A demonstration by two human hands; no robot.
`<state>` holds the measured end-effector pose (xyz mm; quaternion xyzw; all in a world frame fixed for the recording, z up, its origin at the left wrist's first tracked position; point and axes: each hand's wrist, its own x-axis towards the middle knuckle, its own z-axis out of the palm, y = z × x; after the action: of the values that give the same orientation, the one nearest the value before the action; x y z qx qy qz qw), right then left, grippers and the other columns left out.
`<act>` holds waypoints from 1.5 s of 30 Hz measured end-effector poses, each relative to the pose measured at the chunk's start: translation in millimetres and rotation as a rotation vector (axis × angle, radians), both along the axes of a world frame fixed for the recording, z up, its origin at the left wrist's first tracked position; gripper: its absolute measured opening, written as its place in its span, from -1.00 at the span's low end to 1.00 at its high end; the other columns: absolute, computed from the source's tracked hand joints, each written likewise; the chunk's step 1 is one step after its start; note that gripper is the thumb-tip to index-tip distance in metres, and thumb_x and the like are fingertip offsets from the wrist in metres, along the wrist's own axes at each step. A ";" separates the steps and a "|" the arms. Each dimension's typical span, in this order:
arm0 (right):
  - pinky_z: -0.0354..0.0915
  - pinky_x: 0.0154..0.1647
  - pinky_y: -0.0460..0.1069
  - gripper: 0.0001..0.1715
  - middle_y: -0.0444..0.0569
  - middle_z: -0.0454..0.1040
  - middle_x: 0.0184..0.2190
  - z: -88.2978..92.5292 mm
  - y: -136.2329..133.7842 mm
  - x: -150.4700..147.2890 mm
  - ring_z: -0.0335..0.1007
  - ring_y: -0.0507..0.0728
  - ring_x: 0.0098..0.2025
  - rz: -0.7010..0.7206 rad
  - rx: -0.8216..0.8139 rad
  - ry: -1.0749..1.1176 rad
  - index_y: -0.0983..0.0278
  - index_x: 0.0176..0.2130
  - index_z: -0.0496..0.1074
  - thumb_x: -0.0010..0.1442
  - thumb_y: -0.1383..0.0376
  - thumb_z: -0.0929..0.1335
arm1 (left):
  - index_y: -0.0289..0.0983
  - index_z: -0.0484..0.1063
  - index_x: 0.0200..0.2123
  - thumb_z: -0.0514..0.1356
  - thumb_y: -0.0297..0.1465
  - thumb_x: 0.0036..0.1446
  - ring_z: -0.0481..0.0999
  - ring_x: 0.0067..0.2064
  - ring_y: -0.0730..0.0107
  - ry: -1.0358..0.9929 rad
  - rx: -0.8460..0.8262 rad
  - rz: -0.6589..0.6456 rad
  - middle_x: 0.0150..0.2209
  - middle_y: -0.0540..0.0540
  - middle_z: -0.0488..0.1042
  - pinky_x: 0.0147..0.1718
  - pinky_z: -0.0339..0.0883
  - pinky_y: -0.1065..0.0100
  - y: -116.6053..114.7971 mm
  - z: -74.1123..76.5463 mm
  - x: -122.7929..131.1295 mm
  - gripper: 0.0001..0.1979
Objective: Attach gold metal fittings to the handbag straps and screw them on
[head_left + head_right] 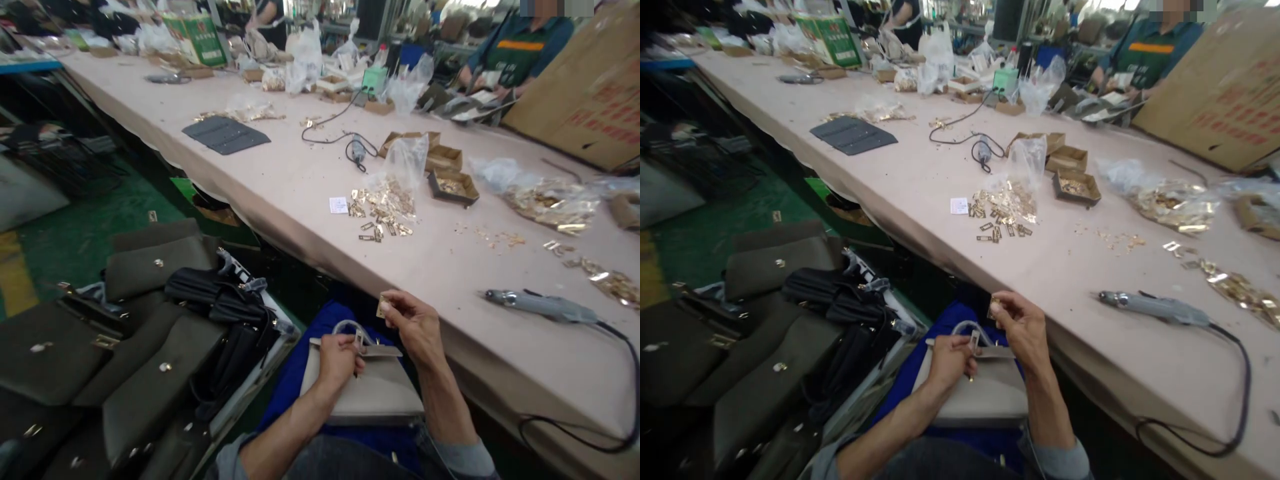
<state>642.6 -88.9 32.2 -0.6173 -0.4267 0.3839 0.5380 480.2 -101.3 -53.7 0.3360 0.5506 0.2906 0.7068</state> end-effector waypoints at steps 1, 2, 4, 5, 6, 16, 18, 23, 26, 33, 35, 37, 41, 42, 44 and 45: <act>0.24 -0.50 -0.07 -0.62 -0.05 0.47 -0.41 -15.4 -10.8 -2.7 0.31 0.06 -0.50 -0.023 -0.040 0.052 0.30 -0.11 0.55 0.16 0.11 0.51 | -0.44 0.61 -0.36 0.32 -0.36 0.04 0.44 -0.67 0.41 -0.020 -0.004 0.002 -0.53 -0.19 0.54 -0.70 0.35 0.45 -1.2 -0.5 0.0 -0.78; 0.25 -0.50 -0.07 -0.62 -0.04 0.48 -0.43 -30.1 -19.9 -4.9 0.31 0.06 -0.51 -0.041 -0.075 0.098 0.31 -0.13 0.56 0.16 0.11 0.52 | -0.45 0.62 -0.33 0.33 -0.35 0.04 0.46 -0.64 0.40 -0.046 -0.010 0.002 -0.46 -0.22 0.57 -0.68 0.38 0.44 -2.3 -0.8 0.3 -0.77; 0.27 -0.49 -0.06 -0.62 -0.04 0.48 -0.48 -54.5 -33.2 -7.7 0.34 0.07 -0.51 -0.048 -0.133 0.162 0.33 -0.16 0.58 0.15 0.10 0.53 | -0.46 0.63 -0.30 0.33 -0.35 0.04 0.50 -0.60 0.38 -0.094 -0.031 -0.011 -0.38 -0.27 0.59 -0.66 0.40 0.44 -4.2 -0.2 2.1 -0.75; 0.29 -0.48 -0.06 -0.62 -0.03 0.48 -0.50 -63.6 -37.5 -8.1 0.35 0.08 -0.50 -0.040 -0.152 0.176 0.33 -0.17 0.59 0.15 0.09 0.53 | -0.47 0.63 -0.30 0.33 -0.35 0.04 0.51 -0.59 0.37 -0.105 -0.041 -0.018 -0.38 -0.28 0.59 -0.65 0.40 0.44 -4.8 0.7 3.3 -0.75; 0.30 -0.48 -0.06 -0.61 -0.03 0.48 -0.52 -70.6 -40.8 -8.1 0.36 0.09 -0.50 -0.027 -0.168 0.185 0.34 -0.19 0.60 0.14 0.08 0.53 | -0.47 0.63 -0.30 0.33 -0.36 0.04 0.53 -0.58 0.35 -0.108 -0.049 -0.025 -0.39 -0.29 0.59 -0.65 0.40 0.44 -5.2 1.8 4.5 -0.75; 0.35 -0.44 -0.04 -0.65 0.03 0.54 -0.45 -81.0 -49.4 -13.9 0.42 0.13 -0.47 0.061 -0.248 0.152 0.34 -0.26 0.61 0.12 0.09 0.50 | -0.47 0.57 -0.40 0.30 -0.44 -0.03 0.50 -0.58 0.37 -0.200 -0.085 -0.025 -0.43 -0.27 0.54 -0.64 0.37 0.44 -10.3 -5.9 9.4 -0.83; 0.36 -0.42 -0.03 -0.66 0.05 0.56 -0.40 -81.6 -49.4 -15.2 0.46 0.15 -0.42 0.069 -0.252 0.118 0.33 -0.26 0.62 0.11 0.09 0.50 | -0.46 0.54 -0.44 0.29 -0.44 -0.06 0.48 -0.59 0.40 -0.222 -0.080 -0.028 -0.45 -0.23 0.50 -0.63 0.36 0.45 -11.3 -6.9 8.9 -0.86; 0.37 -0.40 -0.02 -0.65 0.06 0.56 -0.35 -85.2 -50.3 -15.7 0.47 0.15 -0.42 0.077 -0.244 0.059 0.33 -0.26 0.63 0.13 0.08 0.49 | -0.44 0.52 -0.47 0.30 -0.42 -0.09 0.50 -0.56 0.38 -0.202 -0.072 -0.059 -0.49 -0.18 0.46 -0.57 0.40 0.43 -12.2 -1.4 6.2 -0.85; 0.37 -0.40 0.00 -0.66 0.06 0.56 -0.34 -83.1 -51.1 -16.8 0.47 0.15 -0.43 0.076 -0.257 0.030 0.32 -0.27 0.63 0.14 0.08 0.49 | -0.45 0.52 -0.47 0.30 -0.43 -0.11 0.51 -0.54 0.37 -0.194 -0.070 -0.071 -0.48 -0.19 0.47 -0.56 0.40 0.43 -12.5 1.0 4.2 -0.85; 0.37 -0.32 0.00 -0.67 0.06 0.57 -0.31 -77.4 -52.3 -19.7 0.49 0.18 -0.35 0.074 -0.270 -0.050 0.30 -0.27 0.65 0.14 0.08 0.49 | -0.45 0.53 -0.44 0.28 -0.44 -0.04 0.53 -0.53 0.33 -0.165 -0.058 -0.088 -0.50 -0.20 0.48 -0.53 0.43 0.39 -12.3 1.2 1.5 -0.86; 0.37 -0.32 0.01 -0.65 0.06 0.57 -0.30 -80.4 -52.7 -19.3 0.49 0.19 -0.34 0.066 -0.275 -0.043 0.30 -0.26 0.65 0.14 0.07 0.49 | -0.46 0.55 -0.42 0.25 -0.47 -0.03 0.55 -0.51 0.30 -0.161 -0.054 -0.096 -0.48 -0.22 0.50 -0.51 0.45 0.37 -12.2 0.5 0.9 -0.87; 0.38 -0.27 0.01 -0.66 0.07 0.58 -0.27 -84.7 -53.1 -18.5 0.50 0.21 -0.28 0.058 -0.267 -0.068 0.29 -0.26 0.65 0.15 0.06 0.49 | -0.47 0.57 -0.39 0.22 -0.50 -0.04 0.55 -0.52 0.31 -0.161 -0.056 -0.097 -0.46 -0.23 0.51 -0.52 0.45 0.38 -12.4 -1.5 0.6 -0.84; 0.38 -0.27 0.02 -0.65 0.07 0.58 -0.27 -90.9 -53.3 -17.9 0.50 0.21 -0.27 0.050 -0.273 -0.069 0.29 -0.24 0.66 0.15 0.06 0.50 | -0.47 0.57 -0.38 0.23 -0.48 0.01 0.52 -0.54 0.38 -0.168 -0.043 -0.090 -0.46 -0.21 0.50 -0.55 0.43 0.42 -13.6 -7.2 0.4 -0.85; 0.38 -0.28 0.02 -0.65 0.07 0.58 -0.28 -91.4 -53.3 -18.0 0.50 0.21 -0.28 0.052 -0.271 -0.069 0.29 -0.24 0.66 0.15 0.05 0.50 | -0.47 0.57 -0.39 0.24 -0.48 0.03 0.51 -0.55 0.39 -0.172 -0.038 -0.091 -0.47 -0.20 0.50 -0.55 0.43 0.43 -13.8 -8.1 0.5 -0.86; 0.37 -0.30 0.01 -0.64 0.07 0.57 -0.30 -91.3 -53.2 -17.9 0.48 0.20 -0.30 0.059 -0.266 -0.081 0.29 -0.24 0.66 0.14 0.04 0.50 | -0.47 0.57 -0.39 0.24 -0.47 0.07 0.50 -0.55 0.41 -0.166 -0.029 -0.085 -0.46 -0.20 0.51 -0.56 0.43 0.45 -14.0 -8.7 1.2 -0.85; 0.37 -0.31 0.01 -0.63 0.07 0.56 -0.30 -90.6 -53.1 -17.4 0.48 0.19 -0.32 0.065 -0.264 -0.077 0.30 -0.24 0.66 0.14 0.04 0.50 | -0.47 0.59 -0.37 0.24 -0.47 0.08 0.50 -0.55 0.41 -0.152 -0.027 -0.078 -0.45 -0.21 0.53 -0.57 0.43 0.45 -13.9 -8.4 1.7 -0.85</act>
<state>625.2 -142.0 -58.5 -0.6828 -0.4126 0.4299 0.4228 482.0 -115.3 -62.1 0.3247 0.4855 0.2800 0.7619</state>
